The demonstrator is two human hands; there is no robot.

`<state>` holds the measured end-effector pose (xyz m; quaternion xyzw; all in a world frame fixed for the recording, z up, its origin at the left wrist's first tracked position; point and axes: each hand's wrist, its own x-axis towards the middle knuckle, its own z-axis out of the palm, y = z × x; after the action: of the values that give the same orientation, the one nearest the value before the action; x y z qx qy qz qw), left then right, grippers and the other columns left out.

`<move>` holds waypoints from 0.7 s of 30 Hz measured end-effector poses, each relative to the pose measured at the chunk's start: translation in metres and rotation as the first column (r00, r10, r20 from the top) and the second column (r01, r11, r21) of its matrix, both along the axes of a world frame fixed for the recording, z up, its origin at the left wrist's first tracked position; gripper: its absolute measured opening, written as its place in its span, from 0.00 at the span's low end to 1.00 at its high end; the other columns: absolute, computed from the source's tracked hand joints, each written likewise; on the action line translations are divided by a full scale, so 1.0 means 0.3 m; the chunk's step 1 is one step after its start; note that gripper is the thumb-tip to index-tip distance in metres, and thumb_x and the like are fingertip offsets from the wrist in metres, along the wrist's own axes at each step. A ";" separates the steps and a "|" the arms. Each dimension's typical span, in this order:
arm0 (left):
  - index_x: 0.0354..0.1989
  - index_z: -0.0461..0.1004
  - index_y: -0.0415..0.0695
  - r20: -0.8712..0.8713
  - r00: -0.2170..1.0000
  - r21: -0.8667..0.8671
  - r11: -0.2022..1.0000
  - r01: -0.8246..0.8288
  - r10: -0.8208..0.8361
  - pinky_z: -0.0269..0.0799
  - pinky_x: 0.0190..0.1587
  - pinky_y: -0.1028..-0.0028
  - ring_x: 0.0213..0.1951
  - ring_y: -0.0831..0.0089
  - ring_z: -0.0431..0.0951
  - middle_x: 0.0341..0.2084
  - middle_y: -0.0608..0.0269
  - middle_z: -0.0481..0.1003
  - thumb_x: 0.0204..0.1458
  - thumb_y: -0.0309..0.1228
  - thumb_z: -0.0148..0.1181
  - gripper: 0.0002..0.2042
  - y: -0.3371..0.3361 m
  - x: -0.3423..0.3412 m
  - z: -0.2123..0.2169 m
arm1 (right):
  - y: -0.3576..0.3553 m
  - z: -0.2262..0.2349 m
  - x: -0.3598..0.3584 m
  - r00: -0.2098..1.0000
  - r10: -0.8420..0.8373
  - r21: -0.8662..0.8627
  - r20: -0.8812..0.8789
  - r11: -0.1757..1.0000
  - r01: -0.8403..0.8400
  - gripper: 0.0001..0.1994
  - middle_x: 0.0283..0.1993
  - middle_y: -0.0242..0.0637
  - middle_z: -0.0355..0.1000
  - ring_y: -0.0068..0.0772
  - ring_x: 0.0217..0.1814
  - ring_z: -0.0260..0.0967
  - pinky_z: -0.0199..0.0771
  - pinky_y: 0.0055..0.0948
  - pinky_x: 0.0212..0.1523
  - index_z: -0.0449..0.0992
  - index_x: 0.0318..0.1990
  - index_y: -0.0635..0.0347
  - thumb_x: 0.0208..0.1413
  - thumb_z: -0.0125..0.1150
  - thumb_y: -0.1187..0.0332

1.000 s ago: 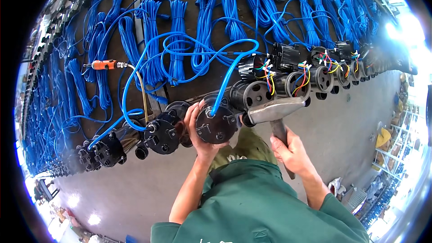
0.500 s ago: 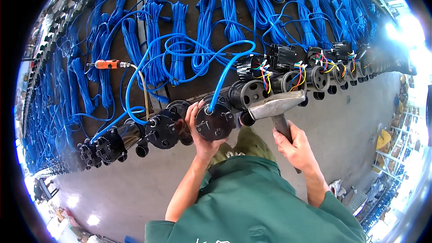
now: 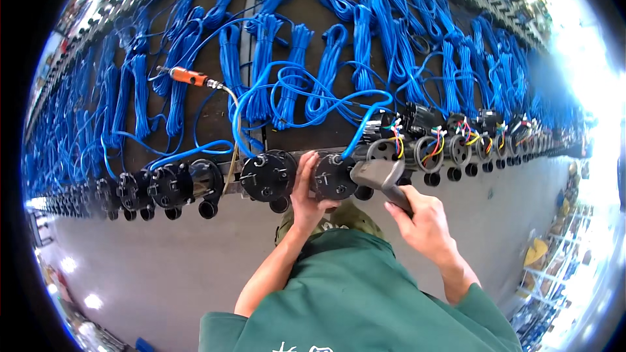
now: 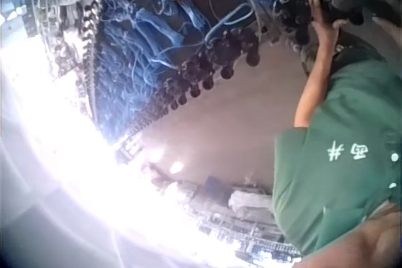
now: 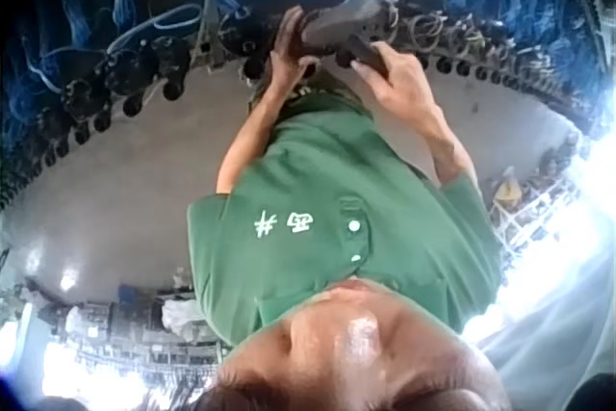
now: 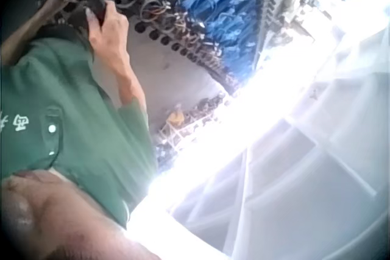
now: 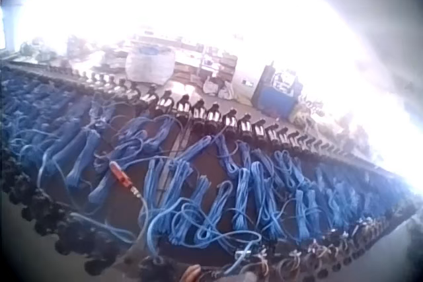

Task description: The person assembles a series of black industrial pumps on a long table using a pneumatic screwdriver and a hammer. The person drives screws into the top plates of several pumps before hammering a small component into the center of one.

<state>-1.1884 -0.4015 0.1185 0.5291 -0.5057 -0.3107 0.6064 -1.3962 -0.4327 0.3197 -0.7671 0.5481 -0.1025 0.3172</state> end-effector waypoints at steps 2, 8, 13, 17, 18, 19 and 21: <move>0.66 0.66 0.32 -0.055 0.998 0.054 0.999 -0.007 0.010 0.63 0.69 0.57 0.66 0.53 0.69 0.65 0.46 0.67 0.33 0.67 0.71 0.57 0.004 0.001 0.004 | -0.011 0.127 0.055 0.997 -0.049 0.125 0.053 0.991 0.042 0.12 0.31 0.48 0.79 0.52 0.30 0.78 0.76 0.40 0.34 0.77 0.47 0.65 0.60 0.66 0.68; 0.67 0.66 0.39 0.026 1.000 -0.027 1.000 0.006 -0.006 0.64 0.69 0.59 0.68 0.50 0.67 0.68 0.50 0.65 0.27 0.48 0.81 0.53 0.005 0.004 -0.022 | 0.050 -0.040 0.094 0.980 0.184 -0.119 -0.081 0.974 -0.193 0.12 0.31 0.50 0.79 0.55 0.28 0.78 0.76 0.47 0.29 0.74 0.48 0.64 0.59 0.64 0.70; 0.69 0.65 0.41 -0.070 0.997 0.004 1.000 0.020 -0.020 0.66 0.68 0.58 0.68 0.51 0.68 0.68 0.50 0.66 0.29 0.53 0.78 0.54 0.013 0.019 -0.016 | -0.020 0.049 0.151 0.993 0.115 0.236 -0.030 0.966 -0.105 0.13 0.29 0.54 0.77 0.60 0.32 0.78 0.76 0.45 0.35 0.77 0.45 0.63 0.63 0.63 0.62; 0.69 0.65 0.41 0.038 0.999 -0.044 0.999 0.001 0.001 0.69 0.65 0.57 0.63 0.50 0.71 0.64 0.50 0.68 0.25 0.50 0.82 0.56 0.005 0.028 -0.020 | 0.000 0.210 0.111 0.980 0.133 -0.213 0.148 0.972 -0.100 0.12 0.27 0.46 0.78 0.46 0.27 0.78 0.77 0.34 0.34 0.77 0.48 0.69 0.59 0.67 0.73; 0.69 0.65 0.43 0.139 0.990 -0.071 0.997 -0.025 0.035 0.70 0.64 0.57 0.61 0.48 0.71 0.63 0.48 0.67 0.22 0.47 0.85 0.57 -0.004 0.029 -0.014 | 0.018 0.168 0.091 0.981 0.072 -0.246 0.178 0.969 -0.026 0.12 0.27 0.46 0.77 0.47 0.26 0.77 0.77 0.34 0.34 0.77 0.49 0.69 0.60 0.66 0.72; 0.68 0.65 0.42 0.118 0.992 -0.065 0.998 -0.026 0.033 0.70 0.63 0.56 0.62 0.49 0.71 0.63 0.48 0.67 0.26 0.47 0.85 0.54 -0.005 0.025 0.031 | 0.038 0.118 0.066 0.975 0.008 -0.274 0.221 0.960 0.054 0.13 0.27 0.46 0.77 0.47 0.25 0.76 0.77 0.35 0.33 0.77 0.50 0.69 0.61 0.65 0.72; 0.66 0.65 0.41 0.092 0.995 -0.064 0.997 -0.030 0.036 0.70 0.63 0.56 0.62 0.49 0.70 0.62 0.48 0.67 0.28 0.43 0.86 0.52 -0.030 -0.002 0.079 | 0.044 0.000 0.035 0.999 -0.029 -0.258 0.021 0.966 0.033 0.10 0.25 0.48 0.75 0.51 0.26 0.76 0.74 0.40 0.31 0.75 0.45 0.67 0.62 0.64 0.69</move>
<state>-1.1892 -0.4106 0.1422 0.5320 -0.5340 -0.2598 0.6036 -1.3858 -0.4195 0.3196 -0.7923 0.5392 -0.1847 0.2176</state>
